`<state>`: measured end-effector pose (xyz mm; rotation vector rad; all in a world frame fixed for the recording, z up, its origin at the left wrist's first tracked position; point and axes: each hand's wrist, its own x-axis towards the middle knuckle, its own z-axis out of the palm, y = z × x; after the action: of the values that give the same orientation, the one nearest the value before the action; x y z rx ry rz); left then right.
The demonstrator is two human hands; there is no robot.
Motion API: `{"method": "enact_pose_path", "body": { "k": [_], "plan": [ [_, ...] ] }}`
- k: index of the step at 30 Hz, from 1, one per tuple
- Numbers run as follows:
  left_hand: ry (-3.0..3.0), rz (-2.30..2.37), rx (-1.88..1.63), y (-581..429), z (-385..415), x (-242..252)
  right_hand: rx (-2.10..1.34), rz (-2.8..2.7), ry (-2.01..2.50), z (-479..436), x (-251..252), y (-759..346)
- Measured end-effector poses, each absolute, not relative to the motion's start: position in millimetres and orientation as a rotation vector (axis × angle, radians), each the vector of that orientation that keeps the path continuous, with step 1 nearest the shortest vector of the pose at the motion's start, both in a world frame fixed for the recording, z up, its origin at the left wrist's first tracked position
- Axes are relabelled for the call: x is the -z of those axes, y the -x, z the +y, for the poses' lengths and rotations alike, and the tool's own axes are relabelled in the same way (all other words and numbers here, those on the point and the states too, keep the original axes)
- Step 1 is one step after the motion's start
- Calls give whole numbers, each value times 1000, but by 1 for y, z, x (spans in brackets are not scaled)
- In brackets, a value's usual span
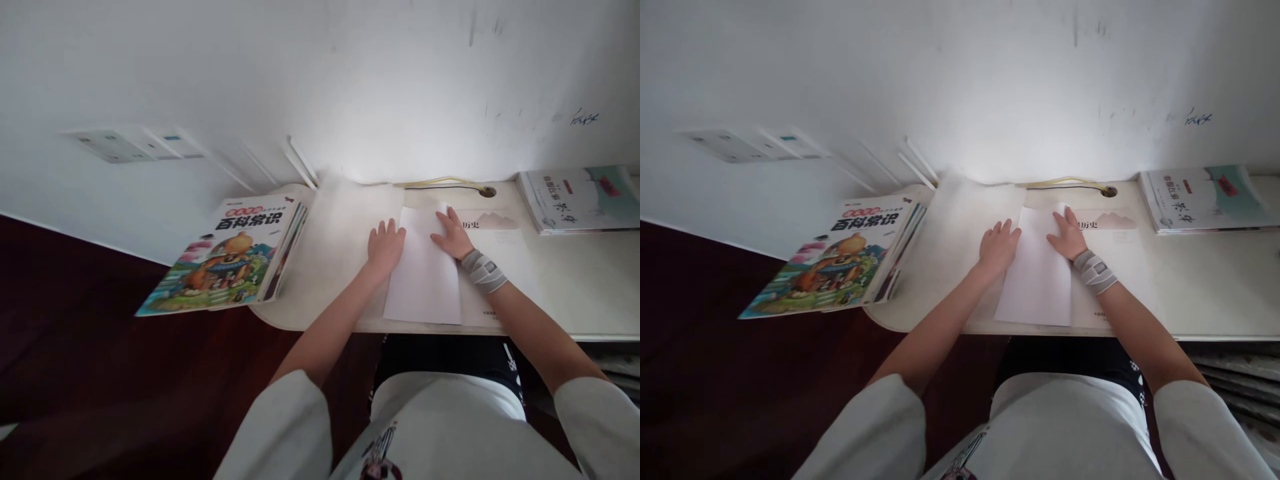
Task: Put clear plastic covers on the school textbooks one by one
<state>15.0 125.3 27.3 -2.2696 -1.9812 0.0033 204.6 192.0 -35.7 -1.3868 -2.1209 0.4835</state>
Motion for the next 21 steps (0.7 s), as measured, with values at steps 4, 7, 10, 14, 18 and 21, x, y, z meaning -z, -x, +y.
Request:
{"method": "enact_pose_path", "body": {
  "k": [4, 7, 10, 14, 18, 21],
  "plan": [
    [2213, -2051, -46, -24, 155, -29, -465, -2164, 1361, 194, 40, -205],
    [2192, -2065, -19, -27, 167, -30, -497, -2167, 1297, 195, 41, -206],
    [2191, -2074, -15, -25, 171, -32, -496, -2185, 1326, 196, 40, -207],
    [2205, -2080, -31, -22, 172, -30, -491, -2208, 1352, 197, 41, -207],
    [2202, -2084, -33, -23, 172, -30, -519, -2168, 1272, 199, 44, -209],
    [2184, -2086, -29, -26, 173, -35, -526, -2171, 1272, 199, 45, -208]
  ]
}}
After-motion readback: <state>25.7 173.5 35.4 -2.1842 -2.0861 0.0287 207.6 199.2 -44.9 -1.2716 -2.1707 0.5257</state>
